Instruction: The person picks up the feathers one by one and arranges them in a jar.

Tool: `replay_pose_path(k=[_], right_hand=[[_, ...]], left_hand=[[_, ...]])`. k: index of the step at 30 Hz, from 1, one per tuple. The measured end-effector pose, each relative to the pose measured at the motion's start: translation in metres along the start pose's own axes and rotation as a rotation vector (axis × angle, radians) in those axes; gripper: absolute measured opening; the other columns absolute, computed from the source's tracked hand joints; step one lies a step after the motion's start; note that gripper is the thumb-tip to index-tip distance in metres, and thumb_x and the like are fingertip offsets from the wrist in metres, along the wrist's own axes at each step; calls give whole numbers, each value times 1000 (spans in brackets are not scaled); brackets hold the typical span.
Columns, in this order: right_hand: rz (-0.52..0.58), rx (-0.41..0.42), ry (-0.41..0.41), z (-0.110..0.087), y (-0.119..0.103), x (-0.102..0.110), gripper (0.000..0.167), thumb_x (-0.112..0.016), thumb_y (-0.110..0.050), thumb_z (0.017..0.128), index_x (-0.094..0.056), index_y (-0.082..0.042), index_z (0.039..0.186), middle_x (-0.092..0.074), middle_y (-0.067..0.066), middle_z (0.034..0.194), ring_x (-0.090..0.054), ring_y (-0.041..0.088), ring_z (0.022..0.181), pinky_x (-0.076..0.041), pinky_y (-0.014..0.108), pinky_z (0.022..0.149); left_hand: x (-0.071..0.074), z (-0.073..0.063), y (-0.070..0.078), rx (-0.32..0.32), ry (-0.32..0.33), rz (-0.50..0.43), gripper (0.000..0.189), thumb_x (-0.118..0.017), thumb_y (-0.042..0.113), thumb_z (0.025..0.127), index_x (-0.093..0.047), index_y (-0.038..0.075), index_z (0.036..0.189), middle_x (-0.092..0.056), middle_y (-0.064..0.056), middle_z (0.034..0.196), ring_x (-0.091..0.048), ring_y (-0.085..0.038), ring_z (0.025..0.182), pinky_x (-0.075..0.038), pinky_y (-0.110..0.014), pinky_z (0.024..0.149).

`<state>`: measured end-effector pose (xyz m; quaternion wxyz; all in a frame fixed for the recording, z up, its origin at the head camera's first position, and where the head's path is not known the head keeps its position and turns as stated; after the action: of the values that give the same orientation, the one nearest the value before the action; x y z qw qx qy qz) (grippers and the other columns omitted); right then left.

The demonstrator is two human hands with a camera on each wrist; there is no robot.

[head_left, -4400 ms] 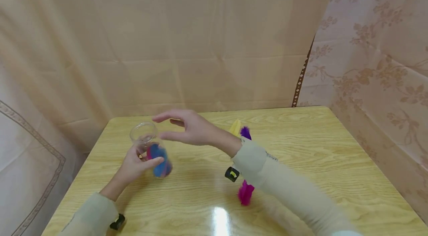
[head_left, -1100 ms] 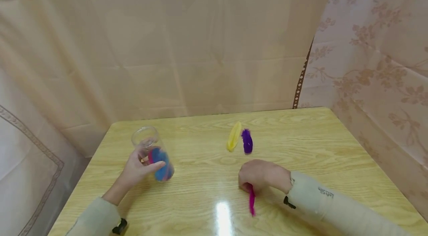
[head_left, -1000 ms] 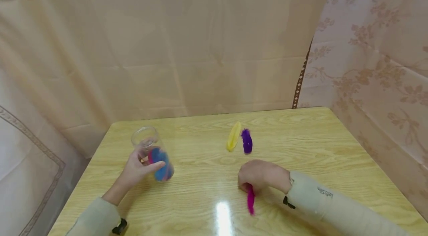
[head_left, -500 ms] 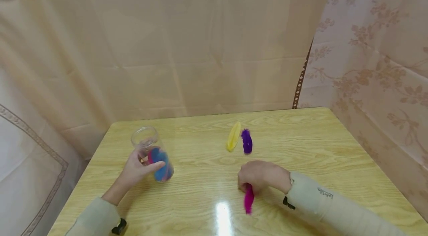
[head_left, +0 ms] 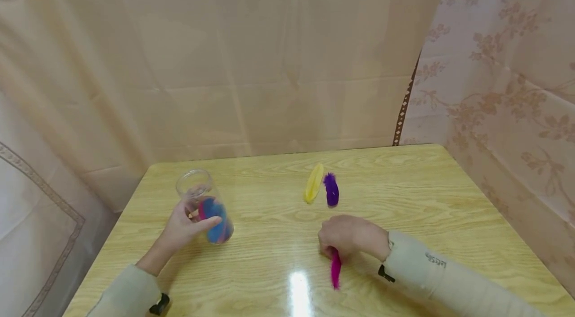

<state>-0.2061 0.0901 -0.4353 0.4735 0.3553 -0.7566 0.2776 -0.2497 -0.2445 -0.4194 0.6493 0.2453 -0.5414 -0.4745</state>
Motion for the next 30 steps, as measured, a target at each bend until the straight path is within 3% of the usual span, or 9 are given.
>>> replay_pose_path(k=[6, 10, 14, 19, 23, 26, 30], right_hand=[[-20, 22, -8, 1, 0, 3, 35, -83, 4, 72, -66, -23, 59, -50, -19, 55, -42, 3, 54, -38, 16, 53], [122, 34, -55, 2, 0, 3, 27, -87, -2, 74, -72, -23, 64, -57, -21, 58, -49, 0, 57, -42, 15, 58], [266, 132, -63, 4, -8, 8, 15, -90, -16, 76, -77, -23, 71, -61, -24, 63, -52, -4, 61, -43, 14, 60], [403, 333, 52, 7, -22, 35, 5, -85, -19, 82, -80, -18, 82, -64, -21, 75, -54, -6, 67, -47, 13, 63], [533, 458, 160, 12, -30, 57, 8, -81, -20, 87, -81, -13, 90, -65, -15, 78, -55, -7, 66, -50, 15, 60], [590, 499, 246, 18, -33, 73, 11, -78, -21, 90, -80, -11, 94, -66, -14, 79, -53, -6, 65, -49, 16, 58], [659, 486, 328, 27, -35, 91, 12, -75, -21, 94, -76, -12, 101, -68, -14, 83, -59, -2, 70, -54, 22, 64]], left_hand=[[-2, 2, 4, 2, -19, -76, 74, -82, 2, 84, -43, 10, 147, -65, -22, 124, -62, -15, 103, -57, -26, 79], [-1, 4, 4, 4, -24, -93, 75, -82, 1, 84, -43, 8, 147, -65, -24, 124, -63, -11, 103, -56, -25, 81], [-1, 3, 2, 13, -30, -87, 74, -82, 2, 84, -44, 9, 147, -65, -23, 125, -63, -12, 105, -56, -25, 83], [-2, 2, 0, 31, -23, -77, 74, -83, 4, 84, -45, 11, 146, -65, -21, 125, -62, -15, 104, -56, -27, 82], [-2, 0, -1, 26, -23, -85, 74, -82, 2, 84, -44, 11, 147, -65, -22, 125, -63, -14, 104, -57, -27, 81], [-2, 0, -1, 11, -22, -87, 74, -82, 1, 84, -44, 10, 147, -65, -22, 125, -62, -13, 105, -56, -27, 82], [-1, 0, 0, 0, -16, -91, 73, -81, 0, 84, -44, 9, 147, -65, -22, 124, -62, -13, 104, -56, -26, 81]])
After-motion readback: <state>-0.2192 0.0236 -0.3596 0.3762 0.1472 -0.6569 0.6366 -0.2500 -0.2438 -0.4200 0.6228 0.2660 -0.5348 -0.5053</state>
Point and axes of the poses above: each hand's wrist, its own z-axis towards the middle knuckle, its own x-axis out of the back of the hand, y = z × x, the point moved 7 cm from there along z, towards the middle knuckle
